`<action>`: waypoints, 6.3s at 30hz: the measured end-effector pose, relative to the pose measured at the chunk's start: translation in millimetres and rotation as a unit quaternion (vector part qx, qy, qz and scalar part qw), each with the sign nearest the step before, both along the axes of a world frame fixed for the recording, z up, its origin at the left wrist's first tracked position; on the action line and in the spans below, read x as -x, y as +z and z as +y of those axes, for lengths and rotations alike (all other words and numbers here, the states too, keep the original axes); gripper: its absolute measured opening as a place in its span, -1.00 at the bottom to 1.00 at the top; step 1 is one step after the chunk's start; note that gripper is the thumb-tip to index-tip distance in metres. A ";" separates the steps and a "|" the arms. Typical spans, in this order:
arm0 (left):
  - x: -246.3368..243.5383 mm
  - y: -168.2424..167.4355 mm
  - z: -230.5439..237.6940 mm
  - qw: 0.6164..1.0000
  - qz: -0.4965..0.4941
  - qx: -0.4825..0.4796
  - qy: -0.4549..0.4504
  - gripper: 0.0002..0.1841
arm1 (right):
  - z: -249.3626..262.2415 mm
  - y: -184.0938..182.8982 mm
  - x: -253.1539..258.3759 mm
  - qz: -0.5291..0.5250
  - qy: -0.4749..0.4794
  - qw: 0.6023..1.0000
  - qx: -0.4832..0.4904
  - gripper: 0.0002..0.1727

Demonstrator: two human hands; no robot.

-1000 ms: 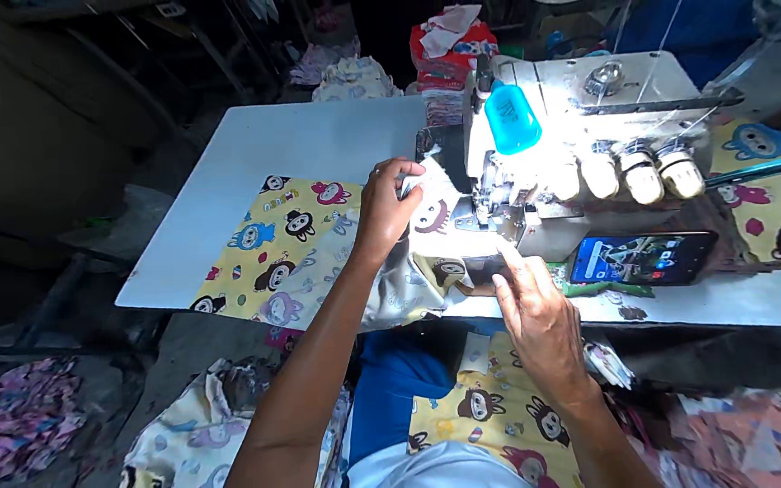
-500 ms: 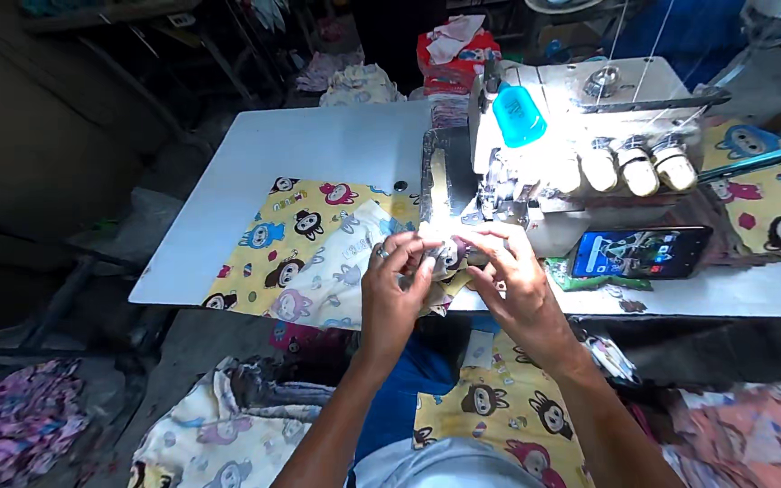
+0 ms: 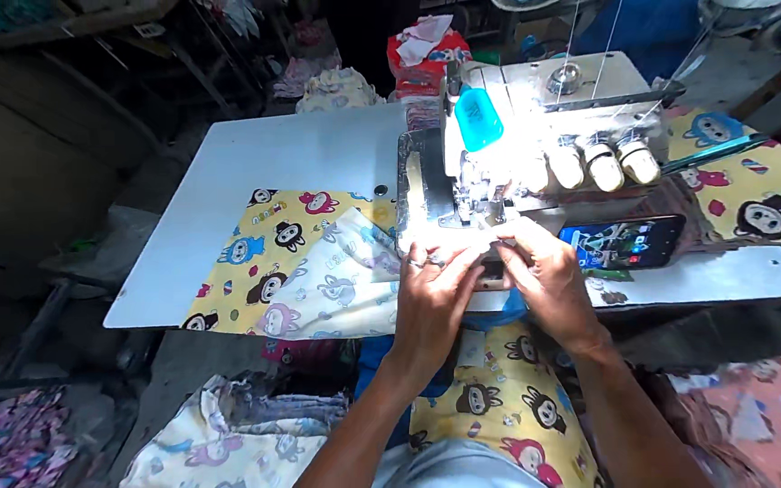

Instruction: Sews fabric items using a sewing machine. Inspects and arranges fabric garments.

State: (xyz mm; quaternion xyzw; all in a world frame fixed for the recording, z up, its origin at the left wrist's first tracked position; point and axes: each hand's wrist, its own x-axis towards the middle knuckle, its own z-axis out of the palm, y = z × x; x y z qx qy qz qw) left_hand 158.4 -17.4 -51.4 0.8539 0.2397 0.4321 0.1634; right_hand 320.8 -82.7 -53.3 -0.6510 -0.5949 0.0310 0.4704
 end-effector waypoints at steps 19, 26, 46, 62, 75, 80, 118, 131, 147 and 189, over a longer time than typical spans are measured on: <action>-3.2 25.7 100.8 0.967 0.253 0.014 0.020 -0.50 | -10.2 -43.6 52.8 0.474 0.102 0.875 0.002 -0.85; -9.3 37.9 57.8 0.968 0.152 0.200 -0.004 -0.33 | -10.1 -53.5 53.6 0.303 0.034 0.953 -0.002 -0.71; 51.2 6.7 154.2 0.946 -0.031 0.313 0.086 -0.39 | -14.8 -45.0 52.2 0.288 -0.001 0.957 -0.025 -0.85; 57.1 -8.5 181.0 0.970 0.154 0.166 -0.084 -0.82 | -22.5 -33.8 66.8 0.351 0.122 0.927 -0.058 -0.79; 47.5 121.6 81.1 0.962 0.225 -0.074 -0.138 -0.81 | -12.0 -13.5 61.0 0.042 -0.070 0.995 -0.052 -0.57; 36.5 120.6 68.4 0.952 0.202 -0.145 -0.179 -0.81 | 3.7 5.2 67.5 -0.035 -0.089 0.993 -0.074 -0.71; 10.9 12.4 68.8 0.964 0.267 0.007 -0.002 -0.40 | -4.9 -36.8 47.8 0.544 0.090 0.833 0.032 -0.82; -18.0 35.1 116.9 0.951 0.294 0.028 -0.094 -0.22 | -16.1 -48.3 42.9 0.457 0.075 0.886 0.012 -0.86; 156.0 -13.6 97.6 0.947 0.274 0.082 0.145 -0.52 | -59.6 -70.7 56.9 0.427 0.084 0.895 0.100 -0.83; 112.7 32.6 125.1 0.937 0.114 0.312 0.113 -0.69 | -74.0 -76.2 75.3 0.408 0.165 0.886 0.147 -0.82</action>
